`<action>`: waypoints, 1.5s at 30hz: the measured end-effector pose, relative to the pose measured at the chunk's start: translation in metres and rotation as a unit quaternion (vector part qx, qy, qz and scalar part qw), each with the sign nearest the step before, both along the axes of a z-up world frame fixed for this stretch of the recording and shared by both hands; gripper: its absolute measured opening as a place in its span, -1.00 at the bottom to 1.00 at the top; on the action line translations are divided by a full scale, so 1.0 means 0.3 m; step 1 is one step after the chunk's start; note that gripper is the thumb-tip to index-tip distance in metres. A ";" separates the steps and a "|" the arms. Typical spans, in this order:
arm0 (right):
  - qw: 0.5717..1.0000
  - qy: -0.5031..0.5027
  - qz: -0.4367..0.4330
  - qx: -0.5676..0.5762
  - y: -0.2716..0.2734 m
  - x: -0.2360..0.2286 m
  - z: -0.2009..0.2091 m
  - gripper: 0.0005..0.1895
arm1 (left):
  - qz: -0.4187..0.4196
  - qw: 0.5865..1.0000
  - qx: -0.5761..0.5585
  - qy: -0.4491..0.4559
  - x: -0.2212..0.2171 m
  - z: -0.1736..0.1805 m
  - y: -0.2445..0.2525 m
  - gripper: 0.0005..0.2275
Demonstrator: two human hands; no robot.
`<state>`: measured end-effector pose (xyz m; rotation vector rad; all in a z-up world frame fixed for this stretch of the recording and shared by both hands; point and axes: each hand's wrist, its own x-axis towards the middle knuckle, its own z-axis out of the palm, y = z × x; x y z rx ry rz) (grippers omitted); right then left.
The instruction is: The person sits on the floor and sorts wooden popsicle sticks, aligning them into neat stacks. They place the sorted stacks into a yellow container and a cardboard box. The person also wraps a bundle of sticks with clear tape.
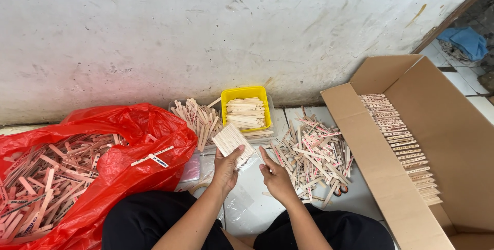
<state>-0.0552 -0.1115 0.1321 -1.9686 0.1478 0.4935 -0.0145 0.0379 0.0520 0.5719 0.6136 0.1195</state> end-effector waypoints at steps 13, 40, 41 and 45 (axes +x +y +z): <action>0.928 0.020 0.166 0.332 -0.166 0.077 -0.153 -0.09 | -0.072 0.996 0.022 0.053 -0.034 0.071 0.001 -0.31; 0.828 -0.283 0.063 -0.480 -0.184 0.289 -0.879 -0.69 | -0.142 0.990 -0.007 -0.001 0.022 -0.086 0.077 -0.65; 0.801 -0.339 0.051 -0.492 -0.186 0.295 -0.916 -0.79 | -0.153 0.987 -0.042 0.004 0.026 -0.103 0.085 -0.68; 0.757 -0.381 0.040 -0.530 -0.168 0.290 -0.925 -0.91 | -0.199 0.973 -0.117 -0.005 0.026 -0.087 0.108 -0.80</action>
